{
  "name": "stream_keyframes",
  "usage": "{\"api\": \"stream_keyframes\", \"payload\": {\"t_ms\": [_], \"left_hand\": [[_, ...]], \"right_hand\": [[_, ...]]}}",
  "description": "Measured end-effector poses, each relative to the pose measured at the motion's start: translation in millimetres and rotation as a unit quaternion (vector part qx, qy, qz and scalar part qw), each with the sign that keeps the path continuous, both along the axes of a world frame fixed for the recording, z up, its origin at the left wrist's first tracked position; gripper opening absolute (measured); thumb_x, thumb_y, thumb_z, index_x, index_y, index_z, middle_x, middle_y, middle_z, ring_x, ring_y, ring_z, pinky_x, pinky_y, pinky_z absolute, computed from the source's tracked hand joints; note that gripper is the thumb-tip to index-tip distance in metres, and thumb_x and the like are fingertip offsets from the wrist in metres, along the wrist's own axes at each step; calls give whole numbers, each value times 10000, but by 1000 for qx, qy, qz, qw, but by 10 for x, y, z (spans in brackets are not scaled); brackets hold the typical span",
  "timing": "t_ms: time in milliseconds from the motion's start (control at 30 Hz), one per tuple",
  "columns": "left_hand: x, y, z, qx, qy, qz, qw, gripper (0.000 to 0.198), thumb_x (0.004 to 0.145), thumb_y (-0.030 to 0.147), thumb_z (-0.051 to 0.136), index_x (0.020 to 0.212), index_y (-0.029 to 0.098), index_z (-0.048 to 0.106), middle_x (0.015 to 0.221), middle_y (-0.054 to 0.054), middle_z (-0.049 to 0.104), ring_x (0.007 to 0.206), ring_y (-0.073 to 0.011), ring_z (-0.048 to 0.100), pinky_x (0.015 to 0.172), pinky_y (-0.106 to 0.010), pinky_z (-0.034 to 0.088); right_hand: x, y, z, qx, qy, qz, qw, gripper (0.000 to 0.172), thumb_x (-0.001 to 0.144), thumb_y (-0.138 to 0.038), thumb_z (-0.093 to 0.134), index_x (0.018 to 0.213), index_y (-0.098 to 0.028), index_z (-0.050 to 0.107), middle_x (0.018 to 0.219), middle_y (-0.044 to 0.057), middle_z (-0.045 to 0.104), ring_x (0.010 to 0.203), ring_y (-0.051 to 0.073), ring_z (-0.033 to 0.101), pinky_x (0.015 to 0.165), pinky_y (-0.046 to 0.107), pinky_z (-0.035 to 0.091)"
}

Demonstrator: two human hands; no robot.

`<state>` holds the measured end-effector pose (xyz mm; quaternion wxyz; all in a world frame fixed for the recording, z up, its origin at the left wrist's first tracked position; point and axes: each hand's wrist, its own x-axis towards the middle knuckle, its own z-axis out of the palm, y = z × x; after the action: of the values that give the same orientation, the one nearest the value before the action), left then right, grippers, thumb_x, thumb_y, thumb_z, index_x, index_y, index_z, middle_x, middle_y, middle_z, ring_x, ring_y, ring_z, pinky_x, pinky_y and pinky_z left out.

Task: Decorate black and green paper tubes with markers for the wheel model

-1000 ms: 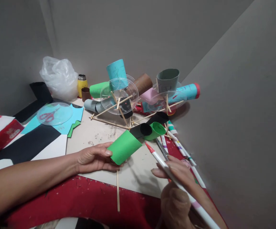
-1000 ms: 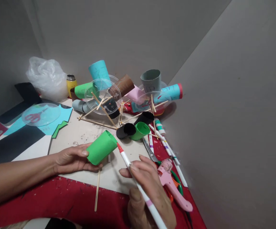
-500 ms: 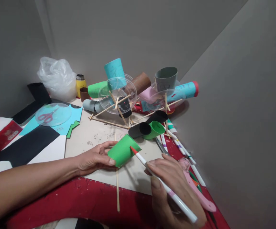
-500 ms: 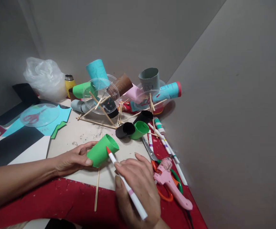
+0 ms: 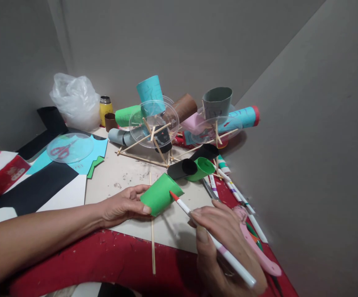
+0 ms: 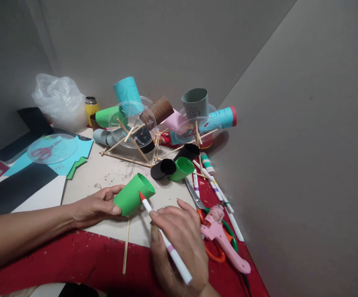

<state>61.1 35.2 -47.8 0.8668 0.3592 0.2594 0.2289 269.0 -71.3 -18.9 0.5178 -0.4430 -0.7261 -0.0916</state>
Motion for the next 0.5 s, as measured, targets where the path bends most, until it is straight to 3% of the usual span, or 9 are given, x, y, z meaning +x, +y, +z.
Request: {"api": "stream_keyframes", "payload": {"t_ms": [500], "left_hand": [[5, -5, -6, 2, -1, 8, 1000, 715, 593, 192, 913, 1239, 137, 610, 1115, -97, 706, 947, -190, 667, 919, -328, 457]], "right_hand": [[-19, 7, -10, 6, 6, -6, 1000, 350, 822, 14, 613, 1112, -173, 675, 902, 37, 724, 855, 211, 704, 938, 495, 523]]}}
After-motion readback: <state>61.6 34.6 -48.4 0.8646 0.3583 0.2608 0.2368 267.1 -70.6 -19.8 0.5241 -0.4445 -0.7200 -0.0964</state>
